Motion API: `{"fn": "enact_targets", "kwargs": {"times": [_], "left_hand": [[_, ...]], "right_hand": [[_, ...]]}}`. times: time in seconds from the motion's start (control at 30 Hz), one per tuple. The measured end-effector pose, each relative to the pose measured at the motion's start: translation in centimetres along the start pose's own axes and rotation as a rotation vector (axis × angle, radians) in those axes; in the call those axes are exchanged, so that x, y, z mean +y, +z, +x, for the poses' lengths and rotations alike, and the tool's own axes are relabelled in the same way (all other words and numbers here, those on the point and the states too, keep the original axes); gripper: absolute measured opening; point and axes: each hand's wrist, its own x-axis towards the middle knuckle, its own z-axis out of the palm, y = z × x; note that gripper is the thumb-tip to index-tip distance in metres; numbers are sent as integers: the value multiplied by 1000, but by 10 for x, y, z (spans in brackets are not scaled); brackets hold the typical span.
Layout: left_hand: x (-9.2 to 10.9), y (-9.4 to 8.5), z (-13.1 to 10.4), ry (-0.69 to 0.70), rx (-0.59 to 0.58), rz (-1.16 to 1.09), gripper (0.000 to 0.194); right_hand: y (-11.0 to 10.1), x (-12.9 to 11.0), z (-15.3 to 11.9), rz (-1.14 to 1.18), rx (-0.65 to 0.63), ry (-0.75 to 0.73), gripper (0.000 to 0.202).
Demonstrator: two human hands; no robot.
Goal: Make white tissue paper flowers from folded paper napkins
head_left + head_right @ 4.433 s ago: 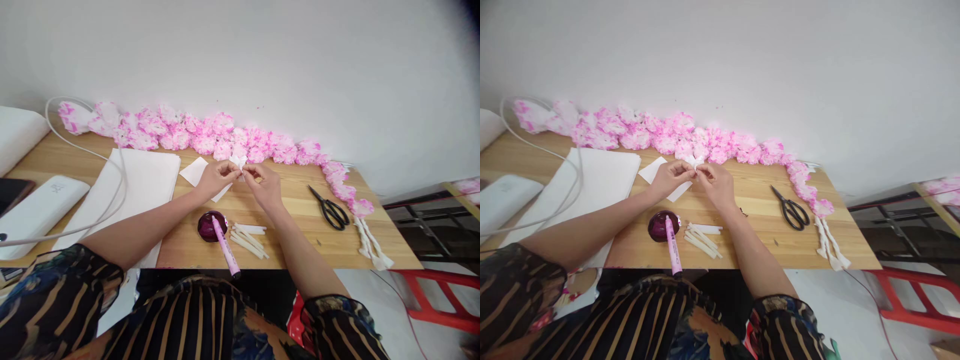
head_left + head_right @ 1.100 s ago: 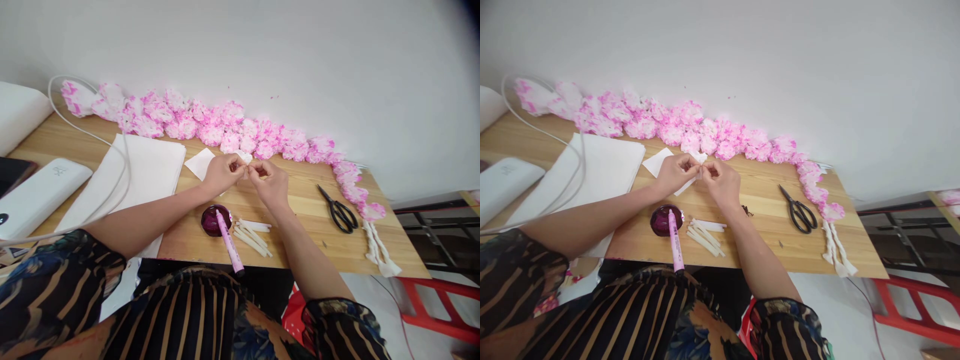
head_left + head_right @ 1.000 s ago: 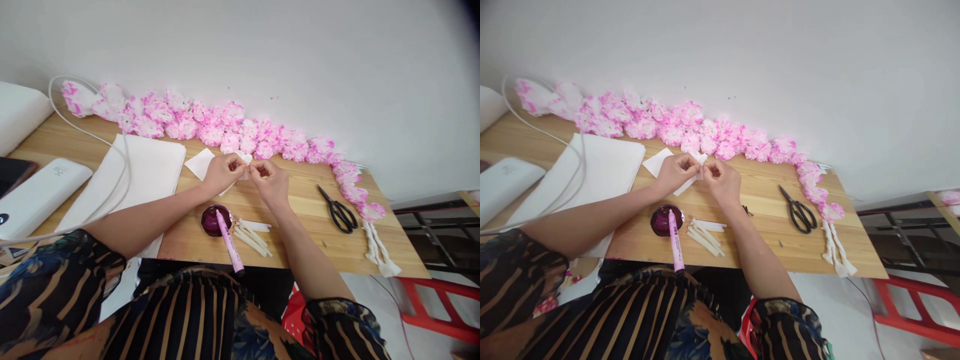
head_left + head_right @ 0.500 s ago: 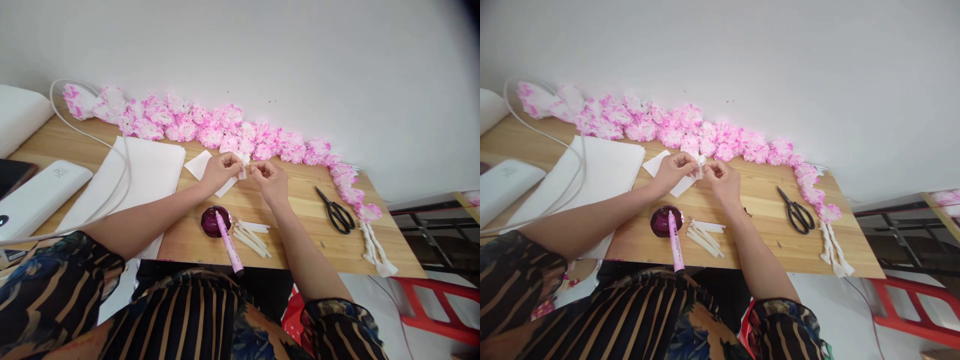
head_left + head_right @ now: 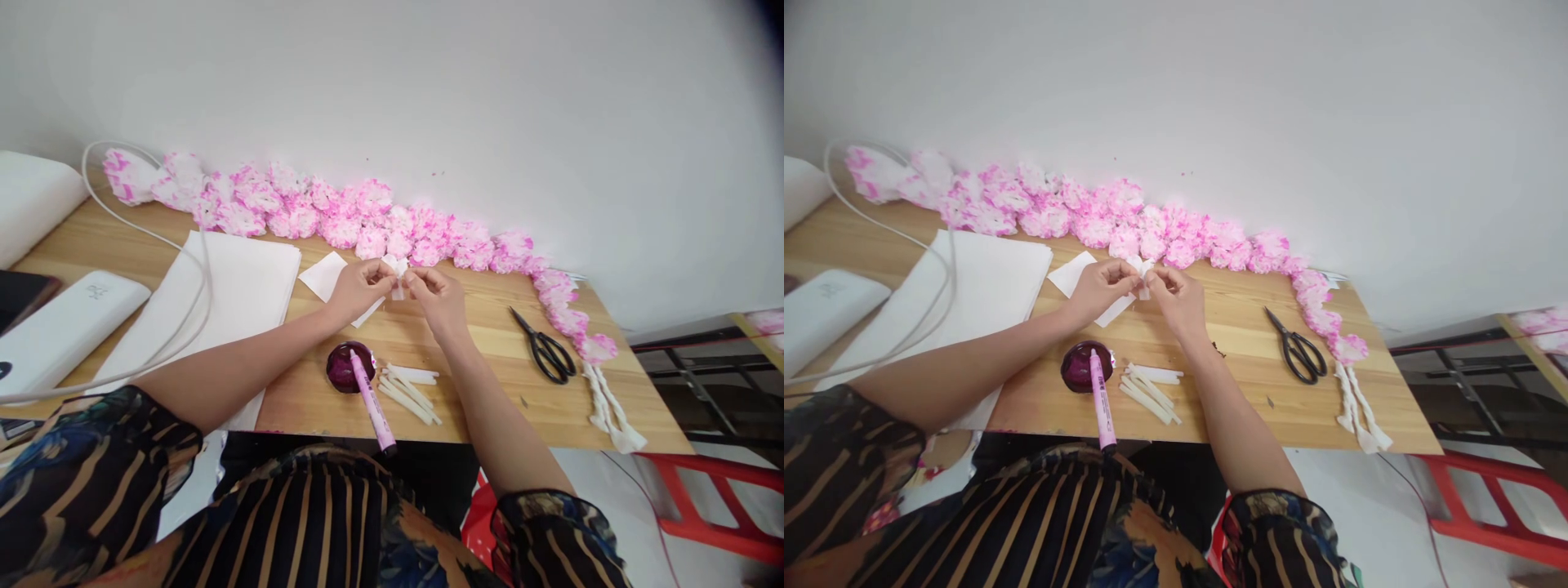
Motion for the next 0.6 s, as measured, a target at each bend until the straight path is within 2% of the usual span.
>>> {"fn": "enact_targets", "kwargs": {"times": [0.17,0.33,0.6], "left_hand": [[5,0,-2,9,-27,40,13],[-2,2,1,-34,-17,-33,19],[-7,2,2,-40,3,-7,17]], "right_hand": [[2,2,0,20,-11,-27,21],[4,1,-2,-28,-24,-89,22],[4,3,-5,-97,-46,-150,20]]}}
